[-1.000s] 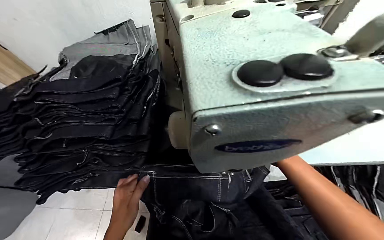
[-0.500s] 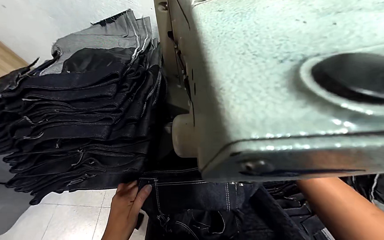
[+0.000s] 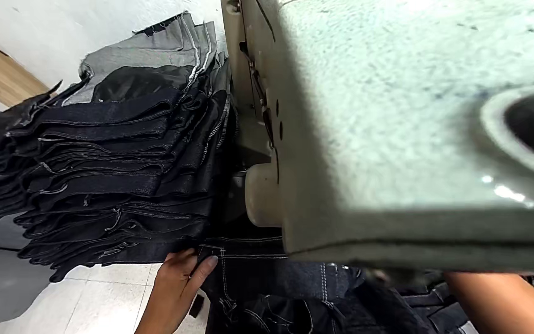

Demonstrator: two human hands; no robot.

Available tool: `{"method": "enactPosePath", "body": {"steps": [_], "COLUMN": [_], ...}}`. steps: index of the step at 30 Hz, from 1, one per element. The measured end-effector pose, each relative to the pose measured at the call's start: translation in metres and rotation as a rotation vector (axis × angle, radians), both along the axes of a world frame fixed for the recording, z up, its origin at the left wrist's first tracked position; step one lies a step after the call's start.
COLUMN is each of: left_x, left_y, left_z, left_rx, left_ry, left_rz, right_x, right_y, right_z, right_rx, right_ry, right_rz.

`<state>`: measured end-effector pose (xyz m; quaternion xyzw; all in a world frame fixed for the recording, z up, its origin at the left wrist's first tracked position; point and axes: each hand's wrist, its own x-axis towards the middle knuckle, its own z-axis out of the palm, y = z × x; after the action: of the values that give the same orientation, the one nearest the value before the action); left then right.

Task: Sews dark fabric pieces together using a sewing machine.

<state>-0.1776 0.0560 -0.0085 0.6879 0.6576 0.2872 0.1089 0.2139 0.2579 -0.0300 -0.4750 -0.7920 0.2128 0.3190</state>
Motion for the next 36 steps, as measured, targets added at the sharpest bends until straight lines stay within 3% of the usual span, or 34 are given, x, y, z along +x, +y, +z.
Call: {"method": "enactPosePath", "body": {"steps": [1,2,5,7,9,10,12,13,14,16,18,21,25,28,31,32,36], "left_x": [0.003,0.009,0.027,0.04,0.06,0.07,0.087,0.094,0.099,0.107,0.111,0.115,0.115,0.115,0.117,0.12,0.132], "left_y": [-0.002,-0.004,-0.008,-0.009,-0.009,-0.008,-0.003,0.001,0.006,0.015,0.024,0.032,0.043,0.045,0.019,0.003,-0.043], "left_z": [0.006,0.015,0.041,0.049,0.059,0.061,0.055,0.049,0.045,0.04,0.038,0.045,0.053,0.069,0.071,0.067,0.032], "left_rx": [-0.04,-0.082,-0.127,-0.012,0.012,0.017,0.087,0.14,0.188,0.247,0.264,0.146,0.043,-0.213,-0.487,-0.488,-0.156], "left_ry": [0.063,0.132,0.236,0.255,0.159,0.119,0.087,0.106,0.135,0.188,0.192,0.136,0.071,0.061,0.096,0.144,0.208], "left_rz": [0.04,0.099,0.219,0.173,0.057,0.0,-0.086,-0.107,-0.118,-0.12,-0.131,-0.163,-0.211,-0.266,-0.456,-0.516,-0.609], "right_x": [-0.006,-0.009,-0.025,-0.033,-0.044,-0.046,-0.043,-0.043,-0.042,-0.038,-0.03,-0.027,-0.035,-0.04,-0.027,-0.019,0.002], "right_y": [0.0,0.0,0.009,0.01,-0.007,-0.028,-0.079,-0.083,-0.075,-0.034,-0.014,-0.011,-0.02,-0.045,-0.08,-0.097,-0.162], "right_z": [0.0,0.004,0.007,0.0,0.011,0.036,0.106,0.11,0.096,0.031,0.01,0.013,0.024,0.046,0.038,0.03,0.019], "right_rx": [0.165,0.193,0.109,0.098,0.282,0.333,0.112,0.132,0.209,0.447,0.497,0.522,0.615,0.599,0.581,0.556,0.522], "right_ry": [0.102,0.148,0.401,0.587,0.673,0.636,0.35,0.273,0.215,0.185,0.012,-0.142,-0.073,-0.048,-0.034,-0.047,-0.071], "right_rz": [0.105,0.187,0.322,0.423,0.454,0.415,0.231,0.183,0.149,0.131,0.117,0.141,0.149,0.067,0.03,0.026,-0.032]}}
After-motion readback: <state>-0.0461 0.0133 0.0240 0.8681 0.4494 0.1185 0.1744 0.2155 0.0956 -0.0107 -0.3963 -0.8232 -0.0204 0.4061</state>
